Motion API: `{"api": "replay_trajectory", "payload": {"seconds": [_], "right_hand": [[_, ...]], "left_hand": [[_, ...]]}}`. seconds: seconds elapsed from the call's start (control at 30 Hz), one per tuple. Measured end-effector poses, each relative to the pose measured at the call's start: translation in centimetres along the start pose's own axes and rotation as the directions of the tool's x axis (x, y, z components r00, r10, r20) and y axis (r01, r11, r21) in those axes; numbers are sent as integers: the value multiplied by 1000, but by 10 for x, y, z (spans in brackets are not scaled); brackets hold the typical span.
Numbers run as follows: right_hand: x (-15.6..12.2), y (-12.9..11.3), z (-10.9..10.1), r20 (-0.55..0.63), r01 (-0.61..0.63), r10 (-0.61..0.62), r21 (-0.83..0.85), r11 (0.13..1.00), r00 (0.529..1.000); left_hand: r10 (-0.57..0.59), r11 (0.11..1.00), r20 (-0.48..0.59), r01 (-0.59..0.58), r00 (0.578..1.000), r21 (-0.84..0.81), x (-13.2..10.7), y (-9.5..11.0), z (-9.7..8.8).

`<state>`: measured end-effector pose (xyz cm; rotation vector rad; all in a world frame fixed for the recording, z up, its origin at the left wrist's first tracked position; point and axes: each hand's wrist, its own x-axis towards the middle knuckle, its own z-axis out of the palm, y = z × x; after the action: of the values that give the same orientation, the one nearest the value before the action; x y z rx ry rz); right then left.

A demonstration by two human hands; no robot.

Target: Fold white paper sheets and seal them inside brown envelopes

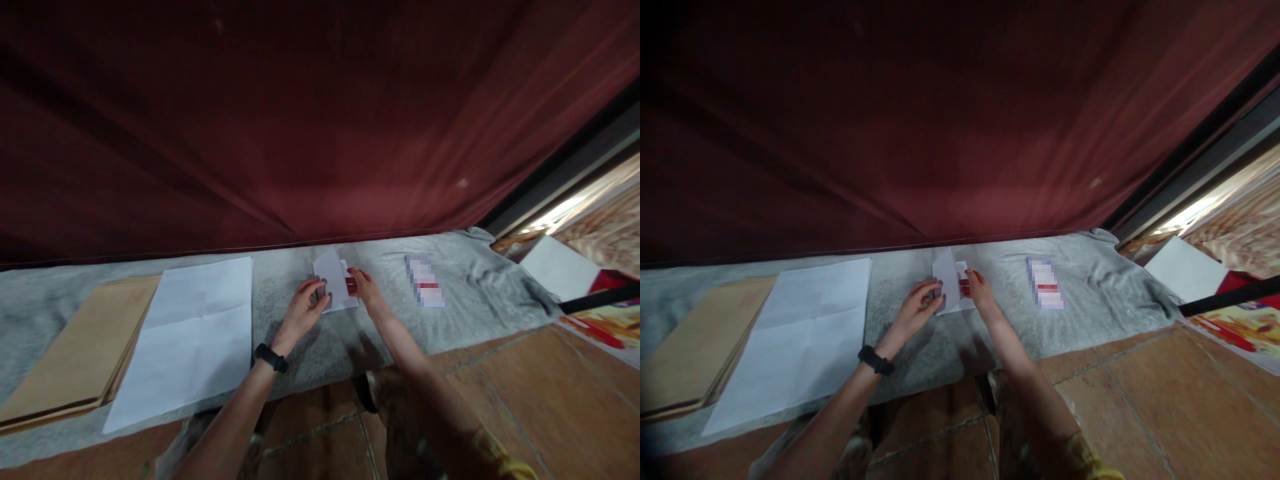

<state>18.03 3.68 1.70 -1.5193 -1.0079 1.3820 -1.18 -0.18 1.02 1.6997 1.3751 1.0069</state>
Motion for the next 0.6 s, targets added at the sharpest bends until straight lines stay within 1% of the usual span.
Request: {"api": "replay_trajectory", "payload": {"seconds": [0.07, 0.13, 0.23, 0.33, 0.47, 0.6], "right_hand": [[4, 5, 0, -32, 11, -11, -11, 1000, 999], [9, 11, 0, -79, 51, -56, -62, 997, 995], [14, 18, -3, -141, 110, -138, -188, 976, 980], [15, 19, -8, -169, 128, -184, -301, 945, 968], [10, 13, -10, -145, 120, -214, -479, 869, 966], [2, 8, -8, -67, 146, -250, -657, 740, 966]], "left_hand": [[61, 992, 7, -62, 998, 114, -2, -1, 2], [104, 972, 32, -108, 994, 211, -4, -1, 4], [134, 939, 66, -148, 989, 312, -8, 0, 7], [152, 900, 103, -181, 983, 397, -11, 0, 8], [160, 852, 141, -209, 977, 480, -12, -1, 9], [168, 829, 160, -227, 973, 511, -13, -3, 10]]}}
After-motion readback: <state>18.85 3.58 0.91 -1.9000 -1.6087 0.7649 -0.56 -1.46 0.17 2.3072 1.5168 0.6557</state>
